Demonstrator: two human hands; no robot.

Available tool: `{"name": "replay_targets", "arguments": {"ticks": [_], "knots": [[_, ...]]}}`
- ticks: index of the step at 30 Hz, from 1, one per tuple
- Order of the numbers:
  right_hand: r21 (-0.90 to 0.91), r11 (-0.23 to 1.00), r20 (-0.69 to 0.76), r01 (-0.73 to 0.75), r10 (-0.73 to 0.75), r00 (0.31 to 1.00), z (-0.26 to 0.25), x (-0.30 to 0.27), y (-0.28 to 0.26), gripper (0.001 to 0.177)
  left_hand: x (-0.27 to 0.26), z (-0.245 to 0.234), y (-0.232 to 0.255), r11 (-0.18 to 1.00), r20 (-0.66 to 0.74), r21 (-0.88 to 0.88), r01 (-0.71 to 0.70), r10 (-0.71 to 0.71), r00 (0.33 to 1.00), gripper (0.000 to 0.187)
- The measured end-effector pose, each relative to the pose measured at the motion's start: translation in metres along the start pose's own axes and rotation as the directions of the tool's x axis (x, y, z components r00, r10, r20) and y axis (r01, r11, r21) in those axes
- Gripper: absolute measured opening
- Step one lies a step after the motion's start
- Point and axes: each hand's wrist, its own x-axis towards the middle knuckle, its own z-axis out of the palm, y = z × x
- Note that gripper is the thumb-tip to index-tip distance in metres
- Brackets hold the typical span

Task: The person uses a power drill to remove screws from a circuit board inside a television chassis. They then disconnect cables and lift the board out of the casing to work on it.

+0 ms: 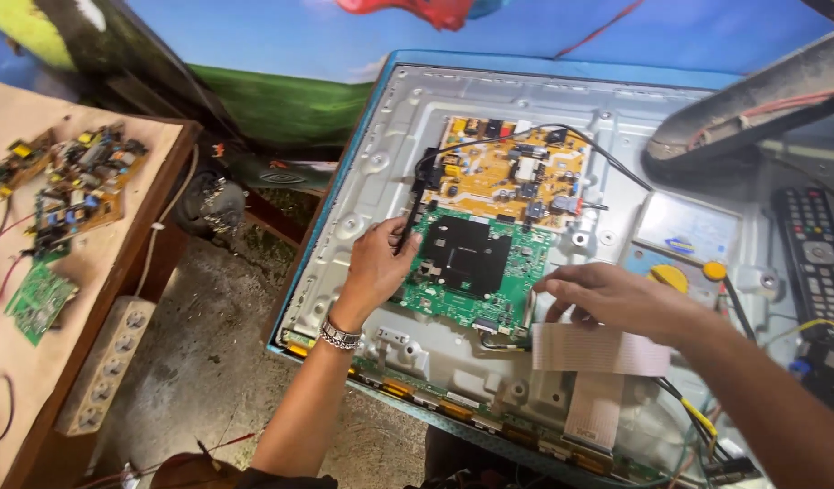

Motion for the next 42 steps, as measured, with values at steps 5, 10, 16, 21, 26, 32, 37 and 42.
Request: {"name": "replay_targets", "arguments": {"ticks": [5, 10, 16, 21, 26, 32, 37, 42], "knots": [[0.521, 0.837, -0.292, 0.168, -0.011, 0.956, 0.029, 0.034, 0.033, 0.051, 0.008, 0.013, -0.005, 0.996, -0.126, 0.070, -0.061, 0.069, 0.990, 0.046], [0.365, 0.904, -0.371, 0.224, -0.080, 0.925, 0.028, 0.043, 0.033, 0.047, 0.008, 0.032, -0.012, 0.997, -0.203, 0.060, -0.046, 0.057, 0.978, 0.040], [0.563, 0.809, -0.412, 0.171, 0.095, 0.906, 0.021, 0.060, 0.027, 0.044, 0.009, 0.039, -0.020, 0.998, -0.286, 0.024, -0.051, 0.056, 0.957, 0.038], [0.570, 0.812, -0.415, 0.125, 0.153, 0.897, 0.021, 0.083, 0.044, 0.047, 0.012, 0.038, -0.017, 1.000, -0.273, 0.002, -0.005, 0.005, 0.962, 0.037], [0.564, 0.812, -0.415, 0.148, 0.124, 0.901, 0.016, 0.081, 0.042, 0.046, 0.011, 0.037, -0.011, 1.000, -0.259, -0.015, -0.005, 0.001, 0.966, 0.037], [0.648, 0.759, -0.283, 0.063, 0.163, 0.945, 0.005, 0.023, -0.009, 0.053, 0.008, 0.035, -0.002, 0.998, -0.288, 0.045, -0.046, 0.057, 0.956, 0.036], [0.097, 0.992, -0.307, 0.085, -0.052, 0.950, 0.014, 0.008, 0.006, 0.053, 0.004, 0.034, -0.006, 0.998, -0.310, -0.024, -0.062, 0.051, 0.949, 0.035], [0.139, 0.990, -0.240, 0.032, 0.003, 0.971, 0.020, -0.022, 0.004, 0.052, 0.000, 0.031, -0.004, 0.995, -0.319, -0.058, -0.087, 0.065, 0.945, 0.033]]}}
